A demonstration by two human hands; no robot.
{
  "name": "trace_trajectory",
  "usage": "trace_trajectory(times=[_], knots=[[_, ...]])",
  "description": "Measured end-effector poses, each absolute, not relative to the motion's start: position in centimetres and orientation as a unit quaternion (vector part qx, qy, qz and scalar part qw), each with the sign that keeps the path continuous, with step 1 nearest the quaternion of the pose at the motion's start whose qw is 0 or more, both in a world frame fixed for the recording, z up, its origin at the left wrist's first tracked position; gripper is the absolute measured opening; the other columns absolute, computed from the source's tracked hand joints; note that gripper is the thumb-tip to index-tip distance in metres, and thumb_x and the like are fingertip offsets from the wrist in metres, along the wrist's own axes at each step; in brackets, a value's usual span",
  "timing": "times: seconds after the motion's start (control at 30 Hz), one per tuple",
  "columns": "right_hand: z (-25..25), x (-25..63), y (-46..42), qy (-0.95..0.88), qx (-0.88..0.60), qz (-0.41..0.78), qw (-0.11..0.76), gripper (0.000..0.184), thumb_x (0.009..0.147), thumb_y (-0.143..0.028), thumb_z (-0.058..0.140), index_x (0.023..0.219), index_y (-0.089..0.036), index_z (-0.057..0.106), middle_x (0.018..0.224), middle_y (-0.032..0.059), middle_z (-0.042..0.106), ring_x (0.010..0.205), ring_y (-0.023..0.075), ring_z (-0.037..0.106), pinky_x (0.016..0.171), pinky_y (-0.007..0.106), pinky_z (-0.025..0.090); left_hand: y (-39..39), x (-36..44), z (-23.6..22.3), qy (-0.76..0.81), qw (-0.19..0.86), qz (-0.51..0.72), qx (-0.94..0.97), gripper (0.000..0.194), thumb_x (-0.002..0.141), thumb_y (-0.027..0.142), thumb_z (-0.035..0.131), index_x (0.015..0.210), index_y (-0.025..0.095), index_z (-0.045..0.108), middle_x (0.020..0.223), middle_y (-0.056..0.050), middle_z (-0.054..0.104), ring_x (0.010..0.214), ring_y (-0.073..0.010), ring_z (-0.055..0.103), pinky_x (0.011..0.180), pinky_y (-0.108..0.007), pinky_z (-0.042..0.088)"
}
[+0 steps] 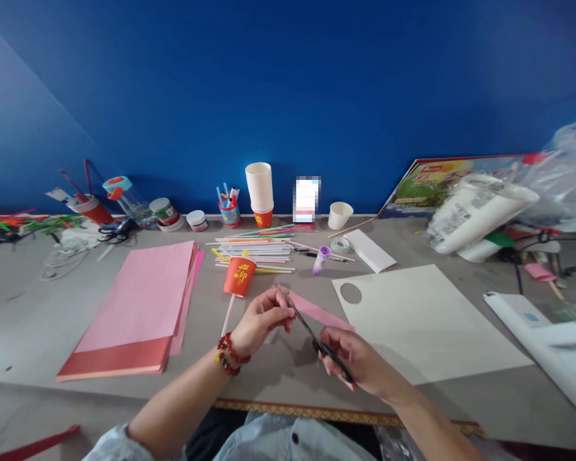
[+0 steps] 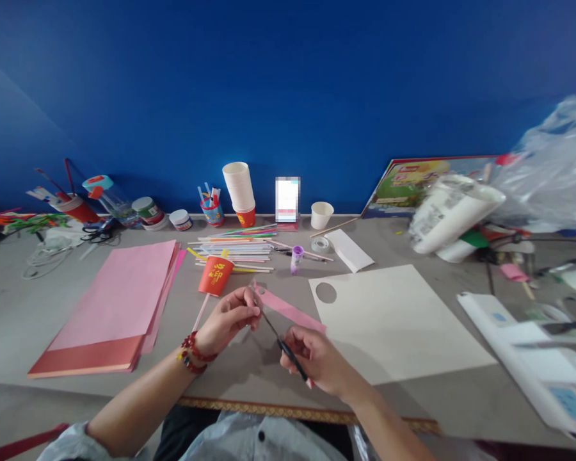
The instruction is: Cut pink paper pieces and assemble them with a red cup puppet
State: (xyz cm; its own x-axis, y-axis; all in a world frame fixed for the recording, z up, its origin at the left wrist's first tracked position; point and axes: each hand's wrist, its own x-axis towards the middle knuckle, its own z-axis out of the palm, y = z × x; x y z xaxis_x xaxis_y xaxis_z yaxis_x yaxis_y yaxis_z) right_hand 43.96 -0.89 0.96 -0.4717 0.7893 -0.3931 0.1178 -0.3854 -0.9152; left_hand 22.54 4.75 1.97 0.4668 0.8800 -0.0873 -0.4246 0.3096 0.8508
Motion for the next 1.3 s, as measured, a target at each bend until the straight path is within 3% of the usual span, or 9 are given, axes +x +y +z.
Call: trace_trajectory(times=[0.63, 0.93, 1.07, 1.3], knots=[[1.2, 43.9, -0.5, -0.506, -0.480, 0.679, 0.228, 0.028, 0.075, -0.041, 0.064, 0.071, -0.020, 0.045, 0.060, -0.0037, 0.054, 0.050, 0.0075, 0.044, 0.033, 0.014, 0.023, 4.9, 22.2, 1.6, 0.286, 0.773, 0.403, 0.397, 0.023, 0.074, 0.021, 0.076, 0.072, 0.015, 0.054, 0.076, 0.000, 0.060, 0.057, -0.0079, 0.057, 0.056, -0.021, 0.048], [1.3, 43.9, -0.6, -0.503, -0.467, 0.681, 0.254, 0.042, 0.074, -0.055, 0.070, 0.068, -0.020, 0.046, 0.058, -0.0028, 0.053, 0.053, 0.0094, 0.047, 0.046, 0.020, 0.031, 4.9, 22.3, 1.8, 0.296, 0.774, 0.400, 0.391, 0.027, 0.071, 0.024, 0.079, 0.071, 0.015, 0.054, 0.074, 0.000, 0.060, 0.055, -0.0077, 0.056, 0.055, -0.021, 0.047], [1.3, 43.5, -0.4, -0.475, -0.476, 0.678, 0.297, 0.048, 0.070, -0.055, 0.074, 0.064, -0.021, 0.042, 0.056, -0.0041, 0.051, 0.051, 0.0092, 0.046, 0.050, 0.022, 0.037, 4.9, 22.2, 1.9, 0.303, 0.777, 0.398, 0.382, 0.027, 0.071, 0.027, 0.080, 0.071, 0.015, 0.055, 0.073, 0.000, 0.060, 0.055, -0.0078, 0.056, 0.055, -0.021, 0.046], [2.4, 40.8, 0.4, -0.479, -0.523, 0.540, 0.454, 0.034, 0.069, -0.043, 0.079, 0.083, -0.021, 0.056, 0.073, -0.0010, 0.061, 0.063, 0.0129, 0.054, 0.059, 0.024, 0.044, 4.5, 22.6, 2.0, 0.318, 0.780, 0.400, 0.361, 0.022, 0.072, 0.025, 0.080, 0.073, 0.013, 0.061, 0.075, -0.001, 0.063, 0.056, -0.0062, 0.055, 0.055, -0.019, 0.043]])
